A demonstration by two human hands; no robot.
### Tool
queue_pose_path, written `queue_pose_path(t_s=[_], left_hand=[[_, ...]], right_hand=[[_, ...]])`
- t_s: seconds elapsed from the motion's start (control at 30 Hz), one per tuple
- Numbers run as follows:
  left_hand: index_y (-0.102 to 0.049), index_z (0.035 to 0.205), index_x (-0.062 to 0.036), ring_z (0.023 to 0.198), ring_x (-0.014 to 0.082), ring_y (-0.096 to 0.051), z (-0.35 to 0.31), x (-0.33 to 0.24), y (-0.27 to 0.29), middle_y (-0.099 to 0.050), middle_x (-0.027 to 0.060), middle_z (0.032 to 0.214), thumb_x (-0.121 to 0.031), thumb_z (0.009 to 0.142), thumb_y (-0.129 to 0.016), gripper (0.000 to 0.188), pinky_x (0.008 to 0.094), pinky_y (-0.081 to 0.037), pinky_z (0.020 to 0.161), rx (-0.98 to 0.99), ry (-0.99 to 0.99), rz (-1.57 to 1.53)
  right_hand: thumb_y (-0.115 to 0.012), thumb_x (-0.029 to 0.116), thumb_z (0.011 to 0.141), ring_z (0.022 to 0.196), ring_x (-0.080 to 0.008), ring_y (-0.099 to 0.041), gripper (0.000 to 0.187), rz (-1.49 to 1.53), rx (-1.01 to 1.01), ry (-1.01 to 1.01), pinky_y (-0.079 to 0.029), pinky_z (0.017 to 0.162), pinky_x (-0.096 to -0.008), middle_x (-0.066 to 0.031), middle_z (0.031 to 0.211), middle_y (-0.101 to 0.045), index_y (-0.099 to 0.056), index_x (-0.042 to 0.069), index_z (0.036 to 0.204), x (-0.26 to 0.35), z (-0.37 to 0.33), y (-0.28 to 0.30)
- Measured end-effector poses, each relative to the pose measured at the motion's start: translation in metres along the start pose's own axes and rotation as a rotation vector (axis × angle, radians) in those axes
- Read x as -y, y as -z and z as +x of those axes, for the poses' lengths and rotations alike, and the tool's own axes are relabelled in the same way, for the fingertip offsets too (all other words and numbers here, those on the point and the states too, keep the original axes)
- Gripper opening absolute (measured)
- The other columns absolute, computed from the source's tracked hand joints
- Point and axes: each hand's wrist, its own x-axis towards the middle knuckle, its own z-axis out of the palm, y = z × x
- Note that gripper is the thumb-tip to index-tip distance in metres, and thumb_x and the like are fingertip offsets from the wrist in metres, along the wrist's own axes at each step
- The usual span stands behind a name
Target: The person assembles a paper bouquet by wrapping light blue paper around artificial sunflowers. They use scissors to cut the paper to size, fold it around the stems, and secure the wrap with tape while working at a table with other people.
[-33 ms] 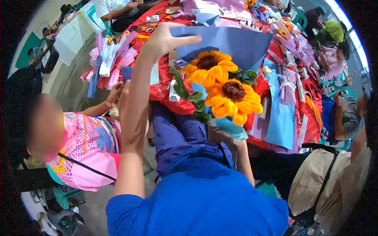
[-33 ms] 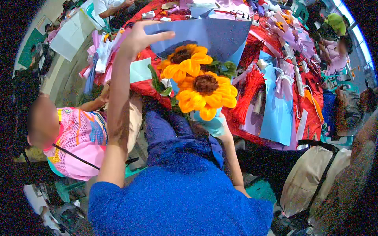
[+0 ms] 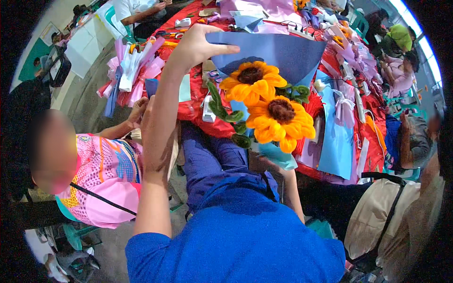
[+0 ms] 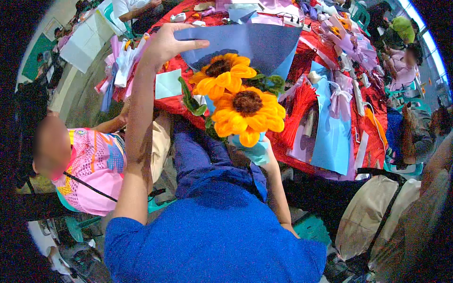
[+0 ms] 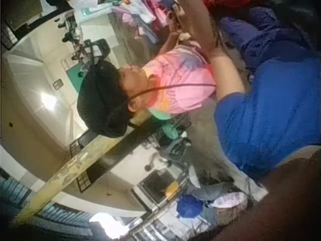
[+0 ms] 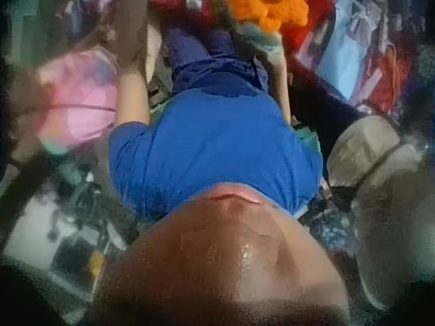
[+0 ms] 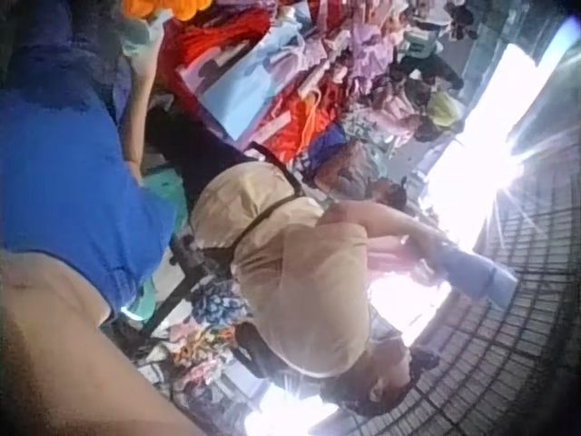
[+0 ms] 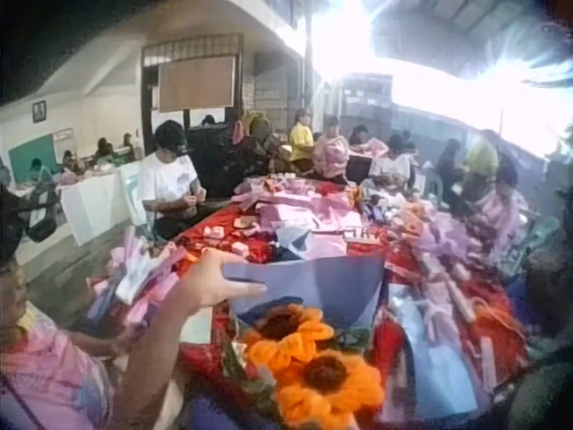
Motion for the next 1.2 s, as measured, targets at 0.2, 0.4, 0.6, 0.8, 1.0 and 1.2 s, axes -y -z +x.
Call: queue_pose_path(t_s=[0.2, 0.4, 0.6, 0.8, 1.0, 1.2], left_hand=[[-0.066, 0.084, -0.0037, 0.069, 0.0098, -0.058, -0.003, -0.006, -0.009, -0.064, 0.0038, 0.075, -0.026, 0.065, -0.077, 0.031, 0.0249, -0.045, 0.066, -0.195, -0.184, 0.249], [-0.065, 0.082, -0.0026, 0.069, 0.0143, -0.06, -0.017, -0.026, -0.007, -0.064, 0.0078, 0.075, -0.021, 0.066, -0.076, 0.026, 0.0266, -0.046, 0.062, -0.315, -0.231, 0.253], [-0.065, 0.074, -0.0014, 0.06, 0.0185, -0.061, -0.022, -0.042, -0.01, -0.063, 0.0107, 0.066, -0.013, 0.064, -0.076, 0.019, 0.0303, -0.046, 0.056, -0.359, -0.213, 0.214], [-0.066, 0.079, -0.0005, 0.061, 0.0168, -0.061, -0.016, -0.034, -0.017, -0.064, 0.0071, 0.069, -0.016, 0.072, -0.07, 0.018, 0.0293, -0.046, 0.055, -0.539, -0.42, 0.176], [-0.048, 0.117, 0.0006, 0.09, 0.0181, -0.059, -0.027, -0.008, -0.01, -0.056, 0.0142, 0.111, -0.029, 0.07, -0.074, 0.061, 0.0276, -0.049, 0.071, -0.037, 0.028, -0.392], [-0.055, 0.112, -0.0033, 0.081, 0.012, -0.059, -0.031, 0.009, -0.005, -0.063, 0.0074, 0.094, -0.018, 0.067, -0.075, 0.051, 0.0207, -0.047, 0.065, 0.185, 0.005, -0.459]], right_hand=[[-0.071, 0.003, 0.067, 0.095, -0.0183, -0.059, 0.041, -0.299, -0.016, 0.087, -0.044, 0.084, -0.0335, -0.0068, 0.103, -0.062, -0.058, 0.003, 0.105, 0.005, -0.01, 0.004], [-0.07, 0.01, 0.072, 0.091, -0.0162, -0.059, 0.027, -0.311, -0.034, -0.3, -0.045, 0.082, -0.0306, -0.0038, 0.099, -0.063, -0.061, 0.003, 0.096, -0.029, -0.02, 0.028], [-0.07, 0.01, 0.071, 0.089, -0.0164, -0.059, 0.026, -0.258, -0.195, -0.282, -0.046, 0.078, -0.0311, -0.0035, 0.096, -0.062, -0.061, 0.004, 0.095, -0.012, -0.02, 0.017], [-0.069, 0.008, 0.071, 0.089, -0.0177, -0.06, 0.034, -0.312, -0.123, -0.31, -0.047, 0.079, -0.0313, -0.0071, 0.1, -0.063, -0.059, 0.003, 0.103, -0.007, -0.015, 0.022], [-0.07, 0.01, 0.07, 0.095, -0.0205, -0.059, 0.042, -0.433, -0.096, -0.066, -0.046, 0.081, -0.0339, -0.0083, 0.102, -0.062, -0.056, 0.003, 0.109, -0.007, -0.005, 0.028], [-0.071, 0.011, 0.07, 0.095, -0.0202, -0.057, 0.042, -0.345, -0.128, -0.061, -0.045, 0.081, -0.0339, -0.0073, 0.101, -0.062, -0.056, 0.003, 0.109, -0.016, -0.005, 0.034]])
